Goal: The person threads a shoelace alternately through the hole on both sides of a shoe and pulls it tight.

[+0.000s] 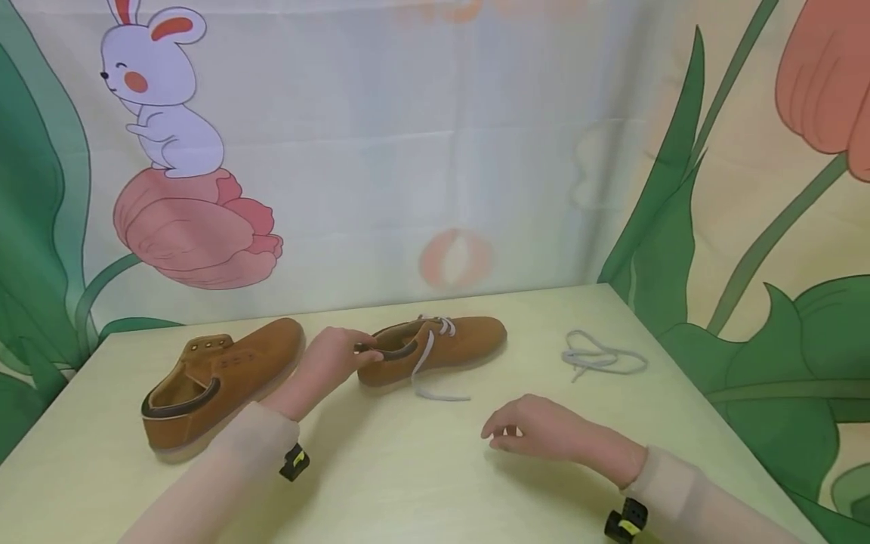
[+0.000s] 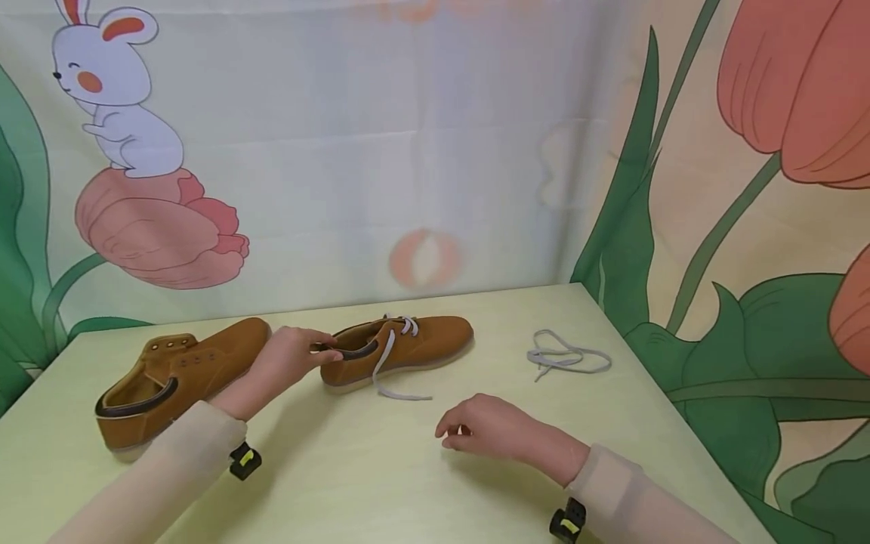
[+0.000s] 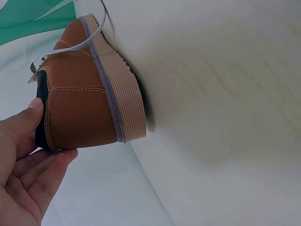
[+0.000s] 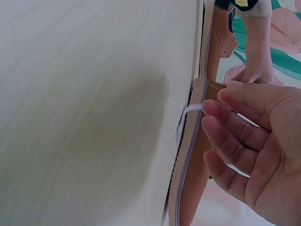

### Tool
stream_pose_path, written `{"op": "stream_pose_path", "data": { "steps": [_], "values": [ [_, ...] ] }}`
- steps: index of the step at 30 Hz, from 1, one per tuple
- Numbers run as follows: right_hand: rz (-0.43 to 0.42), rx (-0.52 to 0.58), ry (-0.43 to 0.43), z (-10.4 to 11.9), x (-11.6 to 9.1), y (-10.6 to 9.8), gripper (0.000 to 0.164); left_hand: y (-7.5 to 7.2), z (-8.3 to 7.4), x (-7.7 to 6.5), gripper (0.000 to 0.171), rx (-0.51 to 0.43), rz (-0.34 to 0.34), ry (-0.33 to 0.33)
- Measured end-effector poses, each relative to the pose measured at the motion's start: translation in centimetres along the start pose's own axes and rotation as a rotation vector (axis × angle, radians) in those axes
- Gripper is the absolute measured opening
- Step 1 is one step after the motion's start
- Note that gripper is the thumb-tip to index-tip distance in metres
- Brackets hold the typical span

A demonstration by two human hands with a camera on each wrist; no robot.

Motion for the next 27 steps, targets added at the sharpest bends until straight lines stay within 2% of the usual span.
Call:
{"op": "stream_pose_path", "data": {
  "steps": [7,13,20,27],
  "values": [
    [0.031,0.01,-0.008,0.3,0.2,0.4,0.017,0.8,-1.1,2.9,0.029,0.007,-0.002,0.03],
    [0.025,0.002,-0.02,0.8,0.4,0.5,0.017,1.6,-2.4,5.8,0.03,-0.008,0.014,0.028],
    [0.04,-0.007,-0.036,1.0,0.7,0.7,0.017,2.4,-3.4,7.9,0.028,-0.03,0.036,0.003],
    [0.053,0.0,-0.018,0.9,0.7,1.0,0.018,3.0,-4.8,10.3,0.025,-0.049,0.048,0.011]
  ]
}}
Point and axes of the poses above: each hand's wrist, its own x-axis towards the middle knuckle, its own y-axis out of the palm, z = x × y, the point moved 3 cm from there along x, towards the middle knuckle, and after that the axes turned 6 degrees about x, right-handed, at the moved point
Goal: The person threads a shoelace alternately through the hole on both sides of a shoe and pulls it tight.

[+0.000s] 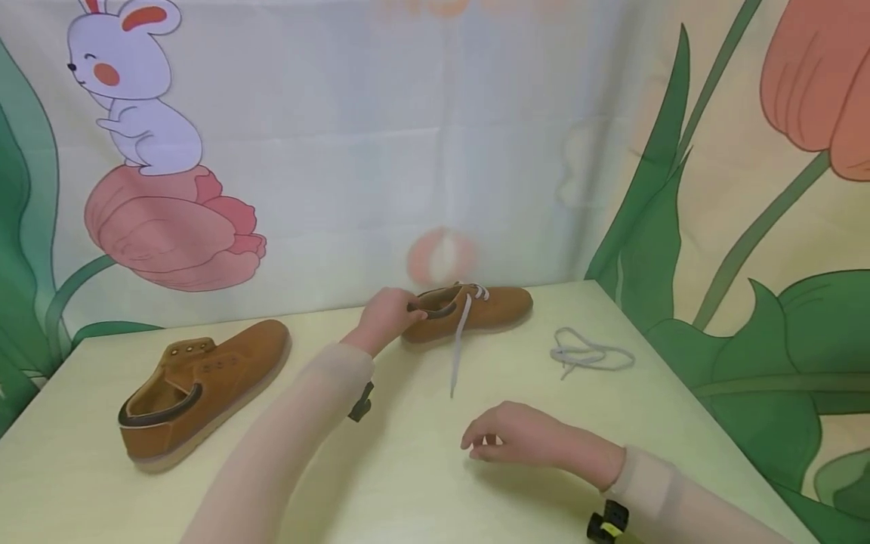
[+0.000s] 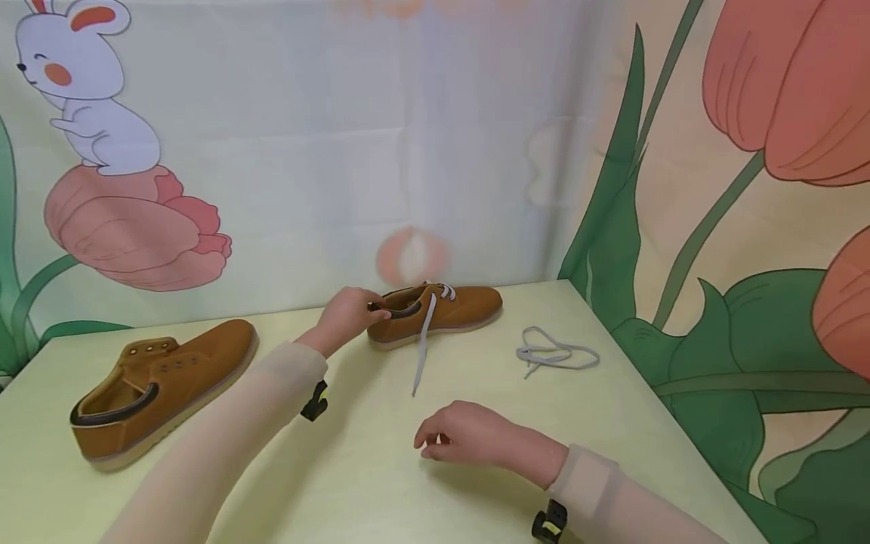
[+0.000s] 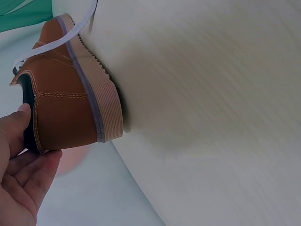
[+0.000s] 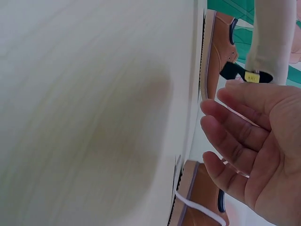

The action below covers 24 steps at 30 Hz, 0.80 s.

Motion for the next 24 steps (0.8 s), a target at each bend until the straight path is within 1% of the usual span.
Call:
{"op": "stream_pose_path", "data": {
  "steps": [5,9,12,16,18,20,22,24],
  "values": [
    [0.012,0.003,-0.008,-0.2,0.1,0.2,0.017,0.6,-0.6,1.5,0.026,0.001,0.003,-0.005],
    [0.014,0.002,0.001,-0.3,0.1,0.3,0.017,0.9,-1.1,2.4,0.026,0.015,0.002,-0.011],
    [0.012,-0.001,0.009,-0.4,0.0,0.4,0.016,1.0,-1.5,2.9,0.024,0.031,0.006,-0.024],
    [0.016,-0.004,-0.002,-0.2,0.1,0.3,0.016,0.9,-1.9,3.3,0.025,0.051,0.012,-0.04],
    [0.017,-0.008,-0.01,-0.1,0.2,0.2,0.016,0.9,-2.1,3.3,0.026,0.052,0.026,-0.042],
    [0.018,-0.013,-0.017,0.1,0.2,0.1,0.016,0.8,-2.3,3.1,0.028,0.047,0.035,-0.029],
    [0.018,-0.013,-0.016,0.2,0.1,0.0,0.016,0.5,-2.4,2.6,0.029,0.029,0.038,-0.007],
    [0.019,-0.013,-0.018,0.2,0.2,0.0,0.016,0.0,-2.4,1.8,0.03,0.016,0.028,0.031]
  ]
}}
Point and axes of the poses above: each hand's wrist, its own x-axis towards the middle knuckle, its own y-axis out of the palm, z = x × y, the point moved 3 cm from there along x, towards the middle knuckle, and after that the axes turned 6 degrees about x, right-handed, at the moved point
